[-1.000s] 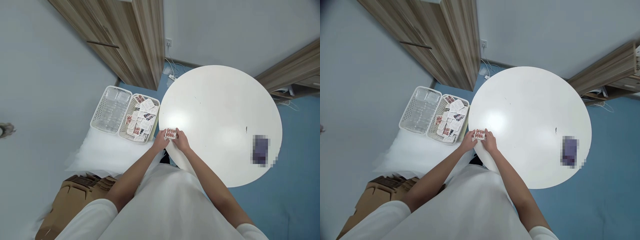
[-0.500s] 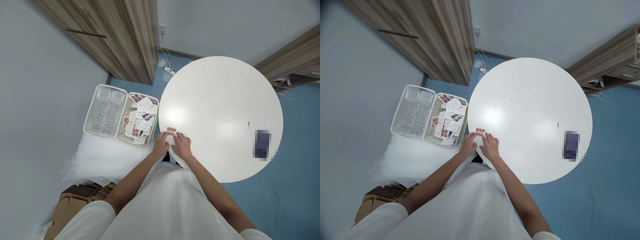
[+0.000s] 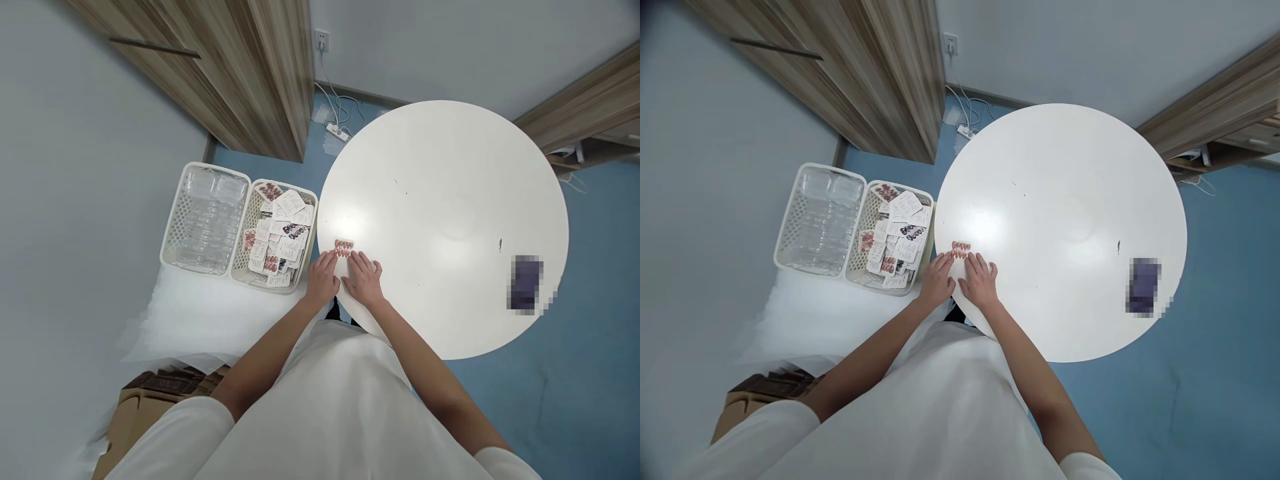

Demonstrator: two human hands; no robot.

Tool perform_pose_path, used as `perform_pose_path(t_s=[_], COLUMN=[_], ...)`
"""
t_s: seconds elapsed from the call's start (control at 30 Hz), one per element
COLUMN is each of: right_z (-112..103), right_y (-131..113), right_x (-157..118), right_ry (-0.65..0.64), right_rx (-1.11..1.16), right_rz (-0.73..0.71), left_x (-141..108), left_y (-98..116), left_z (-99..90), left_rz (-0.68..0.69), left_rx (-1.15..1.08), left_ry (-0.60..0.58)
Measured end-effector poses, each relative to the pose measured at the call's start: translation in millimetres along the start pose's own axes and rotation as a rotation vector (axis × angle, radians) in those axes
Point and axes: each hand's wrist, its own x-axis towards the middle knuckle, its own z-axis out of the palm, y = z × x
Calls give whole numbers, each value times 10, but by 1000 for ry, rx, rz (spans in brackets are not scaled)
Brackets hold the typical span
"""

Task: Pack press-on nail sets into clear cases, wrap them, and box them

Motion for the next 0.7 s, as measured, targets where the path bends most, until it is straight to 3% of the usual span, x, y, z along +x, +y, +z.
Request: perform_pose_path(t_s=[0.7], right_z=[-20], right_y=[-19], right_x=[-32], right_ry=[3], right_rx=[6], right_rz=[-1], left_x=[-39], left_y=[-26], left_z=[21], left_rz=[33], left_rx=[10], left_ry=[-14])
